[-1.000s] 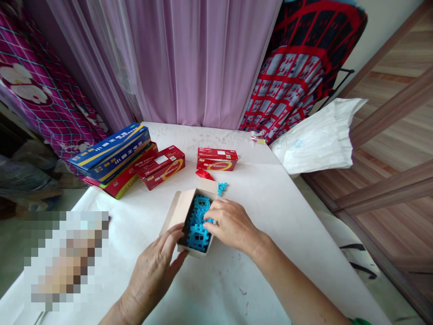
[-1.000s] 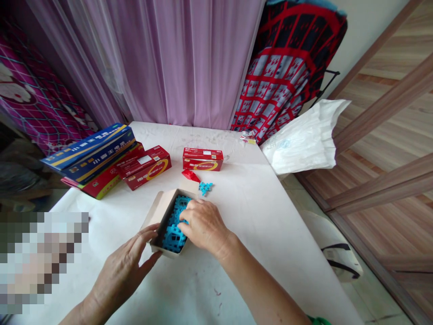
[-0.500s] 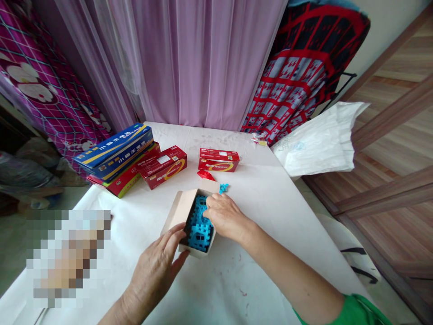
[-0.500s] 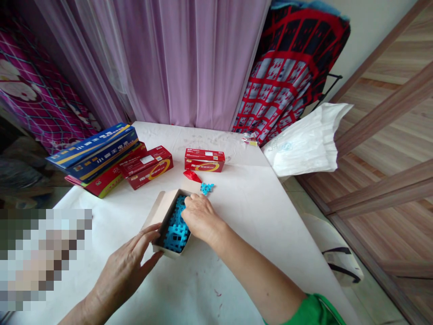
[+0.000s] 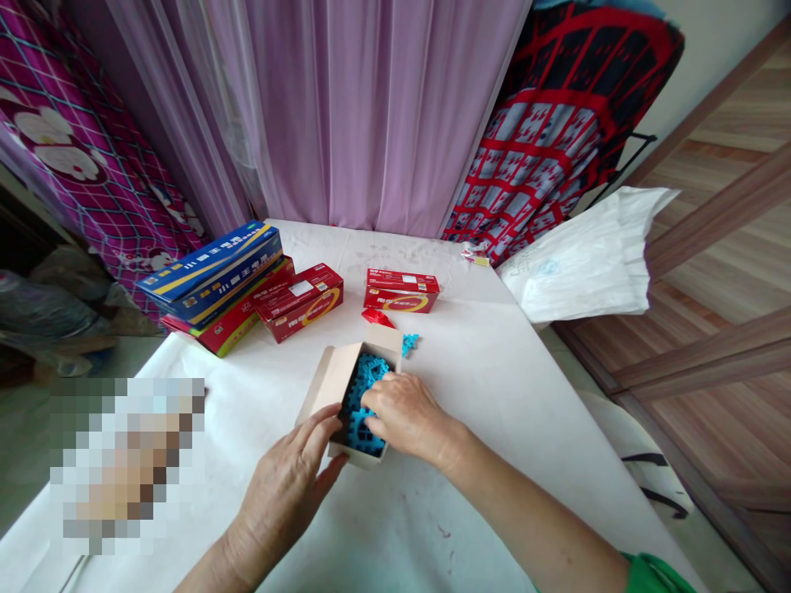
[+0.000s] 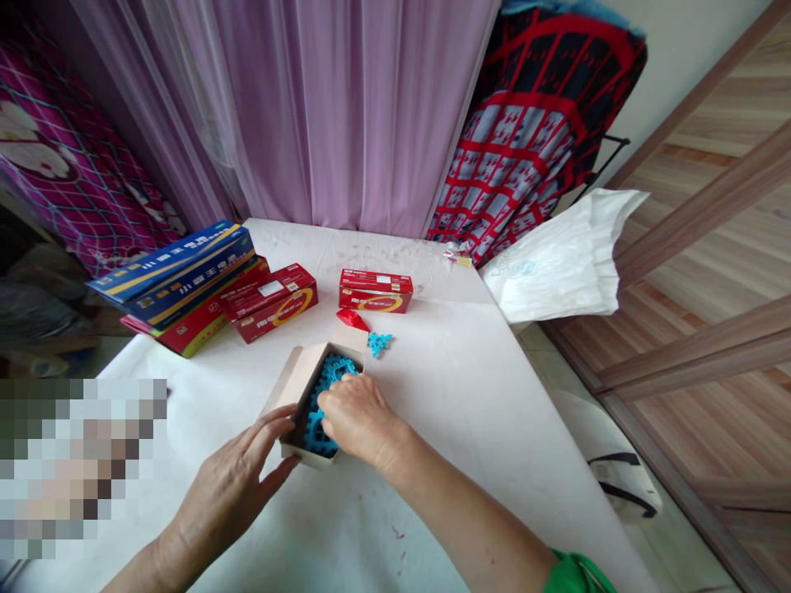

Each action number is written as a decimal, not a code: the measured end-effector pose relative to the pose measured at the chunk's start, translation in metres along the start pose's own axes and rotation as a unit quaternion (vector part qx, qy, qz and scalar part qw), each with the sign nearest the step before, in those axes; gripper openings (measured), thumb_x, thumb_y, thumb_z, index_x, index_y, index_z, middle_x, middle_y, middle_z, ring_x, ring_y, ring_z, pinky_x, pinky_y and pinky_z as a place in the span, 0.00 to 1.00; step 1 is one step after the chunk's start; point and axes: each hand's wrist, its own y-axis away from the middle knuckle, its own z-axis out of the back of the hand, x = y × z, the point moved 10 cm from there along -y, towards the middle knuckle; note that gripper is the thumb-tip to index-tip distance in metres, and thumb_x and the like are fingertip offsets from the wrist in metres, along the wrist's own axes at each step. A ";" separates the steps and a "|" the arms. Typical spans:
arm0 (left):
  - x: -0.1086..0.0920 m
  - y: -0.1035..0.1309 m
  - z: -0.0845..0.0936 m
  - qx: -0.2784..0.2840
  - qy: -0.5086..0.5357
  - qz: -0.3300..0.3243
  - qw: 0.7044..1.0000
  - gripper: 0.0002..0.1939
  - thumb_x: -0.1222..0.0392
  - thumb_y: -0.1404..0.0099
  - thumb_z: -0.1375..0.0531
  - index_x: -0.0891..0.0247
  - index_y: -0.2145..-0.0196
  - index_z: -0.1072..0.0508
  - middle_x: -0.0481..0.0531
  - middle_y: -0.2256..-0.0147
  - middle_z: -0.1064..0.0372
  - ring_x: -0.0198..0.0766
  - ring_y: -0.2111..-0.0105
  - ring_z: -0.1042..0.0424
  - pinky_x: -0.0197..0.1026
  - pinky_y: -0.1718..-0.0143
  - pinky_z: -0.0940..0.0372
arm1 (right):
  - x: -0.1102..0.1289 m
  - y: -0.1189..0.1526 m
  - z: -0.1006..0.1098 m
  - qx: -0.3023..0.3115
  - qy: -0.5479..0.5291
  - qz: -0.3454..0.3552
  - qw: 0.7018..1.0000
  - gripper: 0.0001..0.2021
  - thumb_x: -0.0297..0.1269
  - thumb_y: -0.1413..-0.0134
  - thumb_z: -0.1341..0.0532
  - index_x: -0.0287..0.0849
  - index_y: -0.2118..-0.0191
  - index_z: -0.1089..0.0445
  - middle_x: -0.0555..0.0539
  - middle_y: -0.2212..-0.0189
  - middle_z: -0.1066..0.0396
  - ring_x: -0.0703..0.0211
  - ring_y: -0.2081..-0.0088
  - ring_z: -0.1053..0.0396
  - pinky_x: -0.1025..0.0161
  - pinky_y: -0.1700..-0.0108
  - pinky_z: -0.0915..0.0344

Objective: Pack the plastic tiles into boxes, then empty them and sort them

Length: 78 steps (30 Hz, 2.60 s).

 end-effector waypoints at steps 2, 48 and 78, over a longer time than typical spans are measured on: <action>0.000 0.000 0.000 0.002 -0.001 0.001 1.000 0.12 0.60 0.34 0.45 0.61 0.53 0.36 0.58 0.51 0.26 0.39 0.58 0.23 0.38 0.60 0.27 | -0.005 0.001 0.003 -0.002 -0.013 -0.005 1.000 0.09 0.37 0.45 0.40 0.44 0.62 0.23 0.44 0.63 0.22 0.54 0.58 0.28 0.62 0.59 0.38; -0.004 -0.002 0.006 -0.027 -0.047 -0.019 0.998 0.12 0.56 0.31 0.50 0.61 0.54 0.34 0.57 0.53 0.24 0.37 0.62 0.22 0.36 0.62 0.26 | -0.162 -0.043 -0.036 -0.044 -0.084 -0.071 0.993 0.22 0.29 0.49 0.37 0.46 0.46 0.29 0.44 0.48 0.30 0.55 0.47 0.33 0.61 0.45 0.38; 0.001 -0.001 -0.001 -0.005 -0.008 -0.001 1.000 0.11 0.59 0.34 0.46 0.60 0.54 0.34 0.56 0.51 0.26 0.37 0.60 0.22 0.36 0.61 0.27 | -0.146 0.054 0.057 -0.324 -0.303 -0.148 0.884 0.09 0.33 0.49 0.41 0.44 0.62 0.25 0.47 0.63 0.24 0.58 0.61 0.28 0.62 0.56 0.33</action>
